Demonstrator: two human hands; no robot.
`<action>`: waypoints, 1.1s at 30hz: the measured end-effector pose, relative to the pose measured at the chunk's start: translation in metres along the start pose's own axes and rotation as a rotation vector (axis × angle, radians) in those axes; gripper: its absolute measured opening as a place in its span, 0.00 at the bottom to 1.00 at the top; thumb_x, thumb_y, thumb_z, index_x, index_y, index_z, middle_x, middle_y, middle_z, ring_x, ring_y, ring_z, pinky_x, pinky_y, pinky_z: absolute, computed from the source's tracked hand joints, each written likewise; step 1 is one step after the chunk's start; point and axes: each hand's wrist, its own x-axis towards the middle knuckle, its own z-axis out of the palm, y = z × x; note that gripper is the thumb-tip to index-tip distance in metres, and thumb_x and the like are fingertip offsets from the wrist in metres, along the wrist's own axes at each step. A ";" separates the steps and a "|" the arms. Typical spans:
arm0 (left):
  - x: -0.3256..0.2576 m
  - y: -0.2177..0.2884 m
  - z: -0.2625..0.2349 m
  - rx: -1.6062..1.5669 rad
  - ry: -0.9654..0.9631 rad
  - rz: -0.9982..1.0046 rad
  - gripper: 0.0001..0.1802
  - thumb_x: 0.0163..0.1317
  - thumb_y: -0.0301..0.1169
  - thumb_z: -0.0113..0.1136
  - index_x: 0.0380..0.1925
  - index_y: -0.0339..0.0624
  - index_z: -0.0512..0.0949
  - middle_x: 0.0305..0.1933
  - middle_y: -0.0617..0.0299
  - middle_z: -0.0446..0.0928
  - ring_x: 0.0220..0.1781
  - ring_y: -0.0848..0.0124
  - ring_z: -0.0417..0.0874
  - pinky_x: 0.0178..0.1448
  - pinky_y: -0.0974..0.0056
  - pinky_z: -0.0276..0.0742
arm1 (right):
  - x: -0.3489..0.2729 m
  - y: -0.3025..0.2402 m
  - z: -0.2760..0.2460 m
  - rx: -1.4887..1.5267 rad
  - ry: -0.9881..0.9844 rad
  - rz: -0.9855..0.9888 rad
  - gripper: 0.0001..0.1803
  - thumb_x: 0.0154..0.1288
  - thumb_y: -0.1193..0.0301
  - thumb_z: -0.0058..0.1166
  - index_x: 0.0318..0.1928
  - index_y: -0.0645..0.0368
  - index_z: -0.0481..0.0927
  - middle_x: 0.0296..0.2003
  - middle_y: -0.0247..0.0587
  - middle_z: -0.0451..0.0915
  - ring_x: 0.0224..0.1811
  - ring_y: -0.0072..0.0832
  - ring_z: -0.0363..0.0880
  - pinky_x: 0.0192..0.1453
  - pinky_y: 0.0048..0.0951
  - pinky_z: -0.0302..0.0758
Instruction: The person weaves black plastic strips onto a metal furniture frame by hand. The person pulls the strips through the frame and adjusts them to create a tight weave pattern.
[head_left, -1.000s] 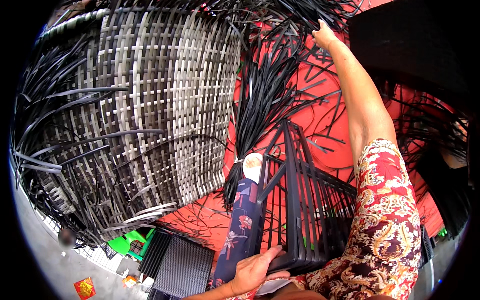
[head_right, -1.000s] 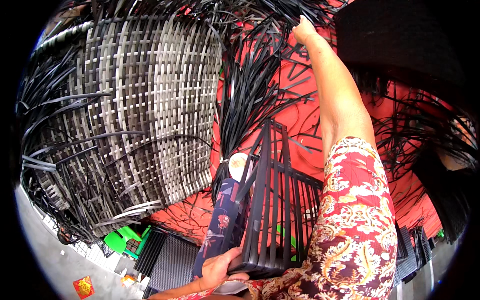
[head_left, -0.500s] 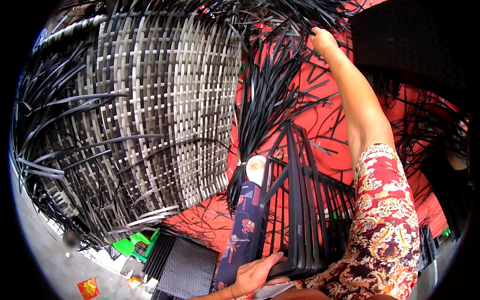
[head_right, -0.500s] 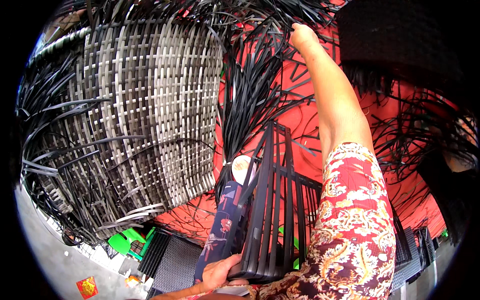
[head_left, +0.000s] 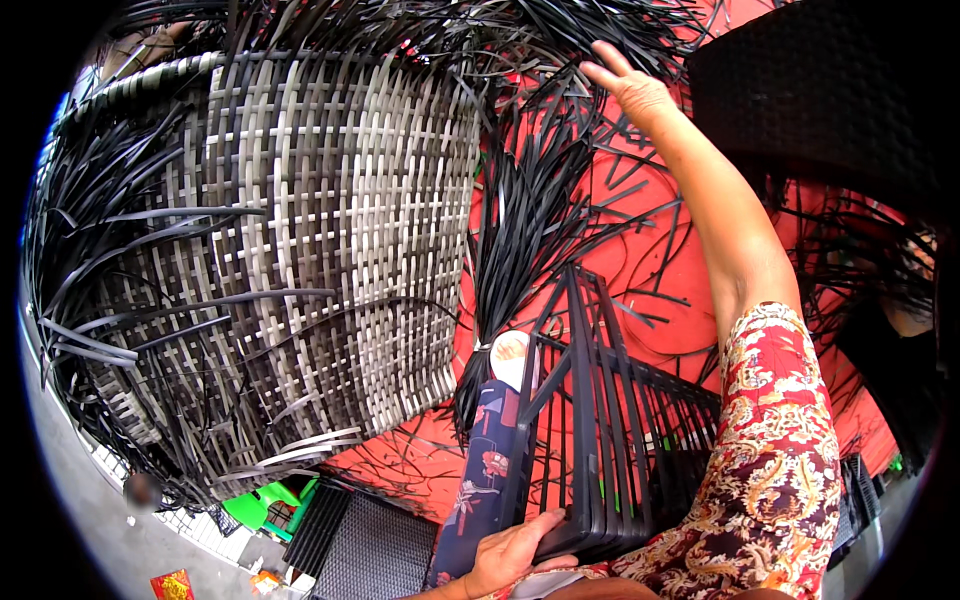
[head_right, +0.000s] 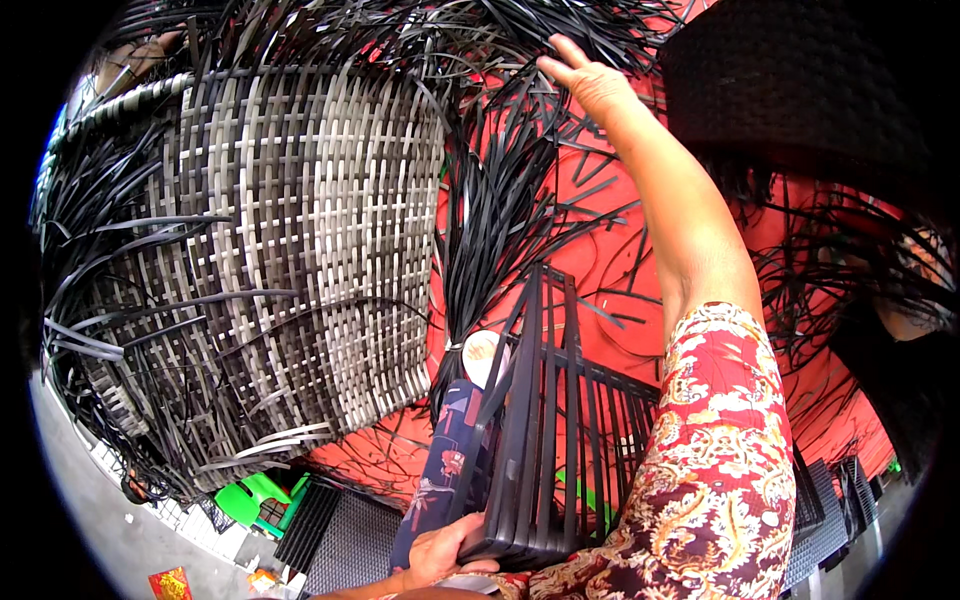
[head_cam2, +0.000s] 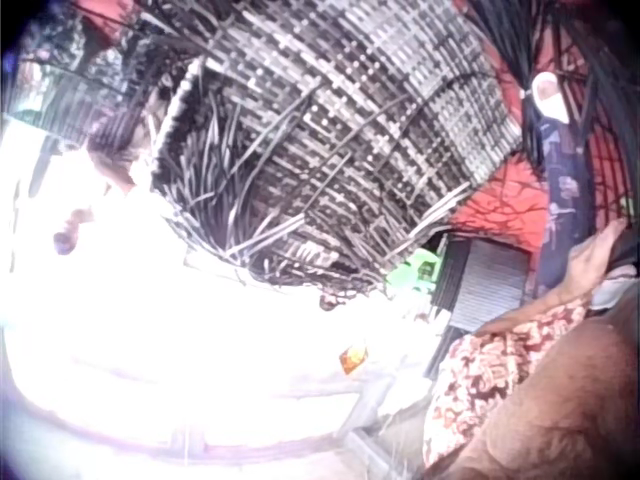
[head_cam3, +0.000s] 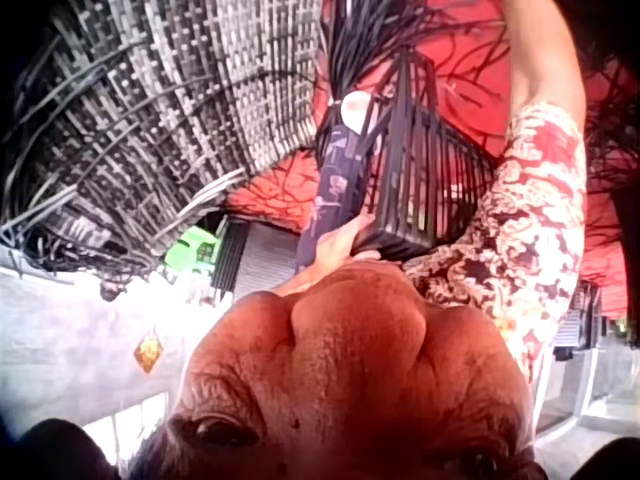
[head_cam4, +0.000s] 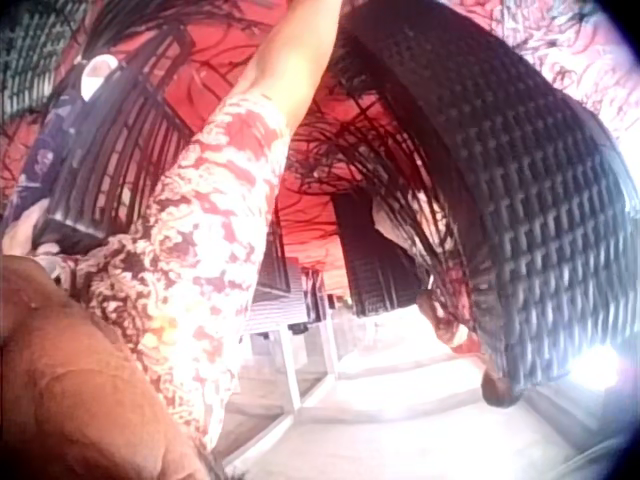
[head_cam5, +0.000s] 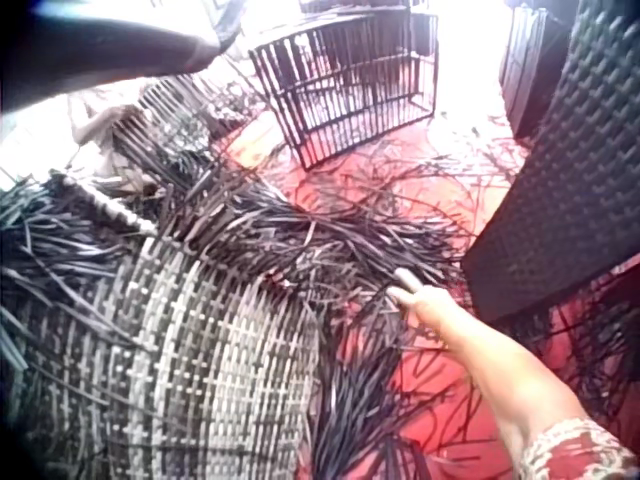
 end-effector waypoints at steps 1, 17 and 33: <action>0.001 0.000 -0.001 0.017 -0.002 0.018 0.35 0.40 0.27 0.72 0.50 0.31 0.67 0.34 0.52 0.79 0.33 0.66 0.83 0.36 0.71 0.76 | 0.002 -0.007 0.003 -0.045 -0.133 -0.027 0.32 0.47 0.86 0.43 0.53 0.43 0.68 0.63 0.38 0.55 0.47 0.44 0.75 0.47 0.37 0.75; -0.001 0.001 -0.007 -0.088 -0.200 -0.232 0.24 0.50 0.33 0.61 0.49 0.43 0.70 0.28 0.54 0.72 0.30 0.60 0.77 0.34 0.62 0.73 | 0.089 0.006 0.100 -0.501 -0.749 0.007 0.15 0.53 0.65 0.51 0.44 0.42 0.78 0.49 0.27 0.72 0.68 0.42 0.41 0.68 0.48 0.47; 0.010 0.005 -0.008 0.013 0.020 0.049 0.33 0.41 0.32 0.71 0.48 0.33 0.69 0.35 0.55 0.78 0.32 0.66 0.81 0.36 0.69 0.77 | 0.077 -0.037 -0.017 1.594 -0.048 0.627 0.12 0.58 0.66 0.56 0.34 0.64 0.78 0.30 0.37 0.77 0.30 0.23 0.74 0.36 0.24 0.72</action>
